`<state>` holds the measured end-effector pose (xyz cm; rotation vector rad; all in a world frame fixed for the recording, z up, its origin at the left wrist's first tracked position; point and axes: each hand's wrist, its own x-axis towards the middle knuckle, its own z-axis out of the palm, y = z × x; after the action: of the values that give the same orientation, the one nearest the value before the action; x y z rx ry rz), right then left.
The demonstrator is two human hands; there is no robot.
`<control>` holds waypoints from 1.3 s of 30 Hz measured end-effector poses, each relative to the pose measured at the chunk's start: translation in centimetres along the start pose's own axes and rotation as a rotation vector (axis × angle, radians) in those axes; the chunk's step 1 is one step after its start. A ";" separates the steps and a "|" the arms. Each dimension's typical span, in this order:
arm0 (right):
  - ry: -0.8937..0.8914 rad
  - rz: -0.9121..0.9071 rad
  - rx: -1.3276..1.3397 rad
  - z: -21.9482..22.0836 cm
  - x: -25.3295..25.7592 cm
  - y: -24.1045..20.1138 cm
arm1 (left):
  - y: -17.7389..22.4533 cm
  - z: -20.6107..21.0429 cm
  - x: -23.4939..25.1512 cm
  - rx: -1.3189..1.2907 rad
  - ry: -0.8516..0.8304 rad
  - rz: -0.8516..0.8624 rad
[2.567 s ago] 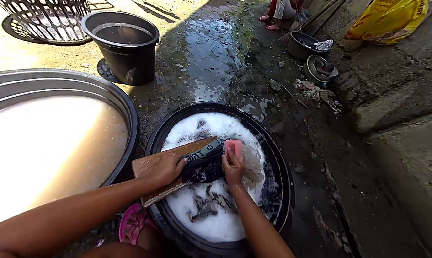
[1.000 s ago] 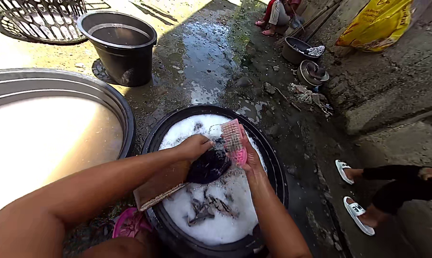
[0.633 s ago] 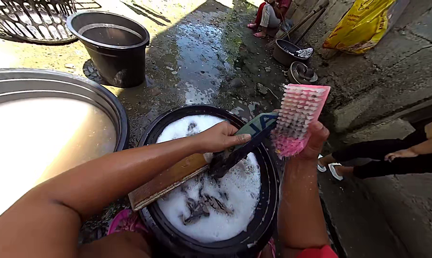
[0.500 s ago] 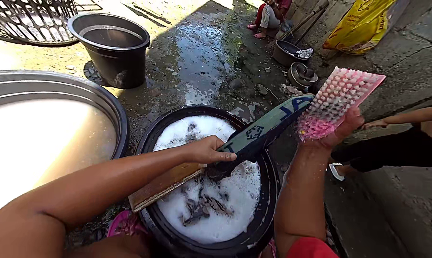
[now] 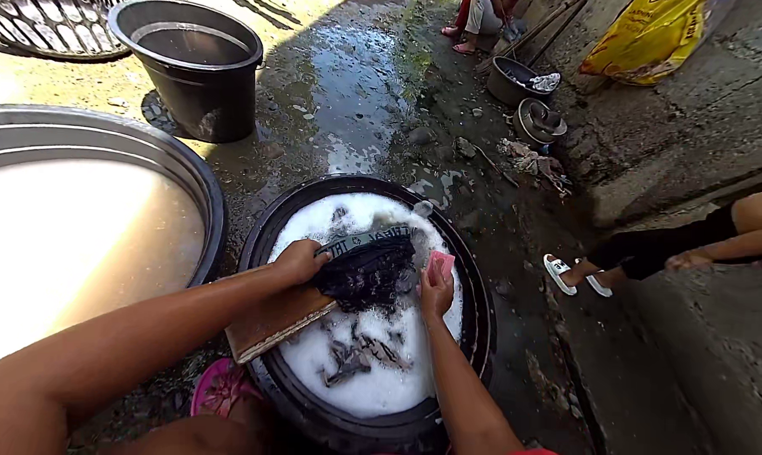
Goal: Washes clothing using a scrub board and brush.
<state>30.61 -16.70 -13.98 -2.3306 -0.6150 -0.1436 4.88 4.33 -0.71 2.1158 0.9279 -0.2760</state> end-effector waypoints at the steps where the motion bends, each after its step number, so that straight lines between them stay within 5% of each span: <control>1: -0.035 0.067 -0.042 0.2 -1.7 1.5 | 0.0 0.1 -0.5 -0.021 0.037 -0.009; 5: -0.133 0.437 0.132 -0.4 -4.0 1.5 | -1.1 0.7 -3.5 -0.031 0.116 -0.073; 9: 0.018 -0.200 0.130 1.4 -4.3 -4.6 | -2.5 1.4 -5.9 0.132 0.093 -0.053; 13: -0.425 -0.566 0.406 0.2 -10.3 -14.6 | -2.6 2.2 -6.6 0.404 -0.025 -0.003; 15: -0.596 -0.443 0.292 0.1 -8.8 -15.0 | -2.9 2.2 -6.6 0.482 -0.038 0.013; 20: -0.577 -0.038 -0.122 2.1 -0.7 -10.8 | -2.7 2.5 -6.4 0.520 -0.064 0.015; 25: -0.573 -0.504 0.319 -0.4 -10.8 -15.3 | -2.5 2.3 -6.3 0.530 -0.081 0.009; 31: -0.551 -0.044 -0.083 1.8 -1.9 -9.3 | -2.8 2.6 -6.4 0.539 -0.074 0.017; 36: -0.641 -0.488 0.311 -0.7 -10.8 -16.2 | -2.7 2.4 -6.4 0.529 -0.070 0.022; 39: -0.707 -0.309 0.055 1.1 -5.4 -15.2 | -2.9 2.5 -6.5 0.511 -0.052 0.016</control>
<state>18.63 -8.49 -6.91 -2.1884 -1.2998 0.5748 -1.46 0.29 -0.95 2.5611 0.8749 -0.6096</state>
